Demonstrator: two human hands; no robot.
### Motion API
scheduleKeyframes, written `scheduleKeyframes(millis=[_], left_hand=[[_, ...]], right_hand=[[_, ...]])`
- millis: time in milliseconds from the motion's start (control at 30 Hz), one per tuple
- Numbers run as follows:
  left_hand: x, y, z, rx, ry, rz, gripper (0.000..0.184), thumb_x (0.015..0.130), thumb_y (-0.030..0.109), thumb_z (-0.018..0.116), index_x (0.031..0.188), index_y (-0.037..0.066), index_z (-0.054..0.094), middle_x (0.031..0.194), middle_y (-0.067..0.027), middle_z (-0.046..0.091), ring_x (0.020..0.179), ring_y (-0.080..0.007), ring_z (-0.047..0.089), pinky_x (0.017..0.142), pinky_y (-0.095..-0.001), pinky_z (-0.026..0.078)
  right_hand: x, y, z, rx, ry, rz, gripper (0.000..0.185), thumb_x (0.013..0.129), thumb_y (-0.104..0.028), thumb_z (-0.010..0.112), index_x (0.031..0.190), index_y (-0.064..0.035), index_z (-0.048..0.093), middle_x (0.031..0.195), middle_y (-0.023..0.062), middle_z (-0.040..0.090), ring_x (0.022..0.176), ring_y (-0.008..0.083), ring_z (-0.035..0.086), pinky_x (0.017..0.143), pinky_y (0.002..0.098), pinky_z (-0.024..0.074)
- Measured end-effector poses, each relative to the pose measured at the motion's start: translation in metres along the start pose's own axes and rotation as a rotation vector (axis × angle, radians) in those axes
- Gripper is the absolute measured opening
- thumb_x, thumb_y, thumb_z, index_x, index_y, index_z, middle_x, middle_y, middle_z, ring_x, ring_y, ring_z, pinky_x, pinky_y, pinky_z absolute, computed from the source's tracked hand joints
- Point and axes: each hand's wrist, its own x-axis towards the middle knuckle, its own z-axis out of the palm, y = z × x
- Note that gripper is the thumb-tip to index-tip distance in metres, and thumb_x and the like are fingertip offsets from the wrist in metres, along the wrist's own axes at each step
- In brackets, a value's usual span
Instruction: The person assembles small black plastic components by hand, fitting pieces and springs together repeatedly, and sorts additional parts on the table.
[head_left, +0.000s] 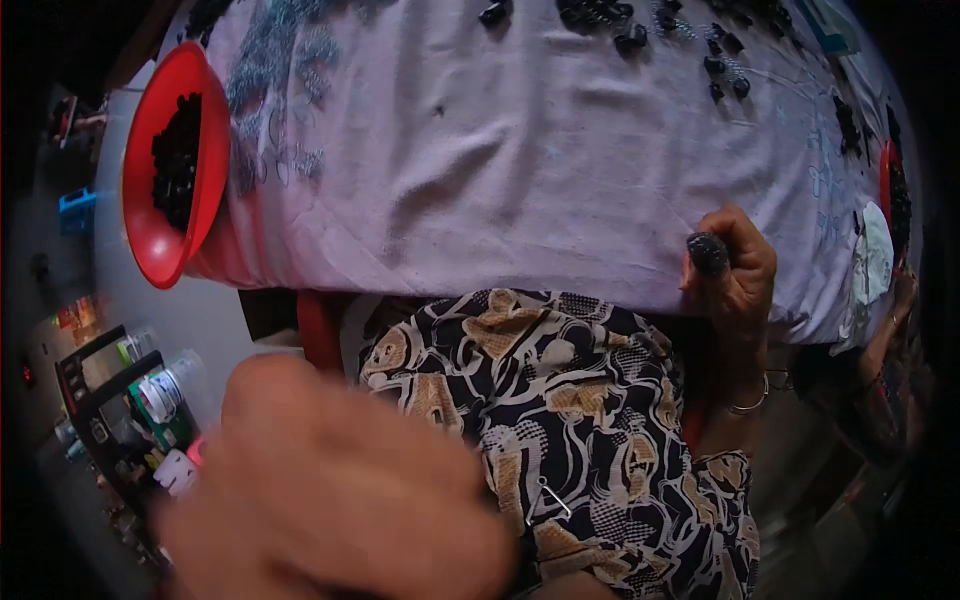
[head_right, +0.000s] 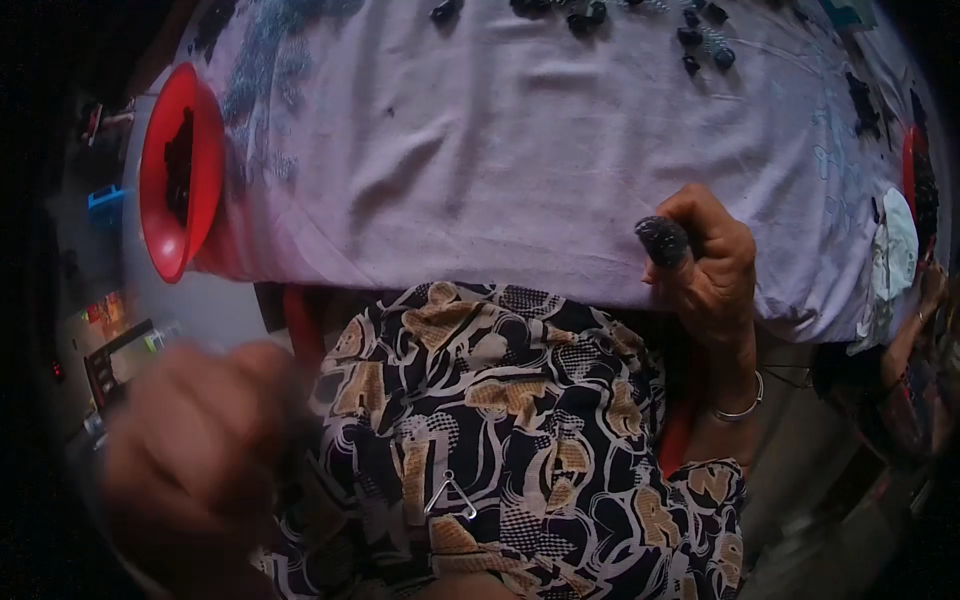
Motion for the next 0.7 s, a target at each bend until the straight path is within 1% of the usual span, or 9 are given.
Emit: scheduleKeyframes(millis=[33, 67, 167, 333, 367, 467, 533, 600, 700], left_hand=[[0.009, 0.031, -0.01, 0.059, 0.245, -0.469, 0.021, 0.092, 0.01, 0.046, 0.074, 0.005, 0.057, 0.062, -0.0047, 0.057, 0.041, -0.0071, 0.046, 0.035, -0.0213, 0.032], [0.008, 0.025, -0.001, 0.116, 0.648, -0.714, 0.022, 0.091, 0.008, 0.045, 0.072, 0.007, 0.056, 0.06, -0.0026, 0.055, 0.04, -0.0062, 0.043, 0.034, -0.0205, 0.03], [0.022, -0.003, -0.001, 0.092, 0.499, -0.667, 0.02, 0.092, 0.017, 0.047, 0.079, 0.003, 0.054, 0.064, -0.0042, 0.054, 0.041, -0.0062, 0.043, 0.035, -0.0198, 0.031], [0.035, -0.061, -0.024, 0.08, 0.105, -0.383, 0.047, 0.094, 0.04, 0.05, 0.097, -0.007, 0.052, 0.072, -0.0081, 0.053, 0.044, -0.0065, 0.043, 0.035, -0.0179, 0.032], [0.03, -0.079, -0.033, -0.234, 0.085, -0.498, 0.039, 0.094, 0.034, 0.05, 0.1, -0.005, 0.052, 0.076, -0.01, 0.057, 0.045, -0.0065, 0.045, 0.037, -0.0179, 0.032], [0.033, -0.112, -0.045, -0.374, 0.244, -0.725, 0.017, 0.087, 0.003, 0.049, 0.102, 0.0, 0.056, 0.084, -0.012, 0.061, 0.053, -0.0072, 0.05, 0.048, -0.0205, 0.042], [0.032, -0.134, -0.056, -0.454, 0.285, -0.742, 0.017, 0.087, 0.002, 0.048, 0.101, 0.0, 0.056, 0.085, -0.0128, 0.061, 0.052, -0.0085, 0.05, 0.047, -0.0214, 0.043], [0.034, -0.143, -0.069, -0.488, 0.313, -0.743, 0.017, 0.087, 0.002, 0.045, 0.1, 0.0, 0.056, 0.087, -0.0127, 0.062, 0.055, -0.0099, 0.051, 0.05, -0.0233, 0.043], [0.034, -0.148, -0.077, -0.539, 0.319, -0.729, 0.021, 0.084, 0.0, 0.044, 0.101, 0.001, 0.056, 0.088, -0.013, 0.062, 0.059, -0.01, 0.052, 0.052, -0.024, 0.043]], right_hand=[[-0.02, 0.009, 0.035, 0.017, 0.1, 0.016, 0.026, 0.09, -0.027, 0.061, 0.083, -0.0035, 0.054, 0.062, -0.0009, 0.053, 0.052, 0.0042, 0.052, 0.047, 0.0179, 0.0402], [0.018, 0.013, 0.002, -0.119, 0.056, -0.102, 0.025, 0.09, -0.026, 0.062, 0.083, -0.0039, 0.054, 0.061, -0.0012, 0.053, 0.051, 0.004, 0.051, 0.046, 0.018, 0.0397], [0.021, -0.004, 0.003, 0.165, 0.07, 0.121, 0.027, 0.09, -0.028, 0.061, 0.083, -0.0031, 0.053, 0.061, -0.0006, 0.054, 0.053, 0.0047, 0.051, 0.048, 0.0181, 0.0407], [0.025, 0.0, 0.006, 0.07, 0.035, -0.019, 0.029, 0.091, -0.029, 0.06, 0.082, -0.0024, 0.053, 0.061, -0.0012, 0.053, 0.052, 0.0055, 0.051, 0.049, 0.0185, 0.0418], [0.023, 0.0, 0.005, 0.09, 0.029, 0.009, 0.027, 0.091, -0.027, 0.06, 0.083, -0.0021, 0.053, 0.063, -0.0009, 0.053, 0.054, 0.0055, 0.052, 0.05, 0.0188, 0.0427], [0.022, -0.002, 0.003, 0.121, 0.044, 0.045, 0.025, 0.09, -0.024, 0.061, 0.085, -0.0016, 0.053, 0.067, -0.0001, 0.053, 0.058, 0.0057, 0.053, 0.054, 0.0192, 0.0445], [0.021, -0.014, 0.01, 0.104, 0.073, 0.12, 0.02, 0.089, -0.019, 0.063, 0.091, -0.0012, 0.053, 0.076, 0.0013, 0.054, 0.066, 0.0064, 0.056, 0.059, 0.0197, 0.0458], [0.018, -0.037, 0.023, 0.117, 0.017, -0.009, 0.022, 0.089, -0.02, 0.062, 0.096, -0.0009, 0.054, 0.079, 0.0031, 0.055, 0.067, 0.0086, 0.056, 0.058, 0.0204, 0.0459], [0.036, -0.084, 0.032, 0.605, -0.487, -0.16, 0.033, 0.093, -0.031, 0.055, 0.101, 0.0009, 0.055, 0.078, 0.0053, 0.056, 0.066, 0.0131, 0.056, 0.057, 0.0226, 0.045]])
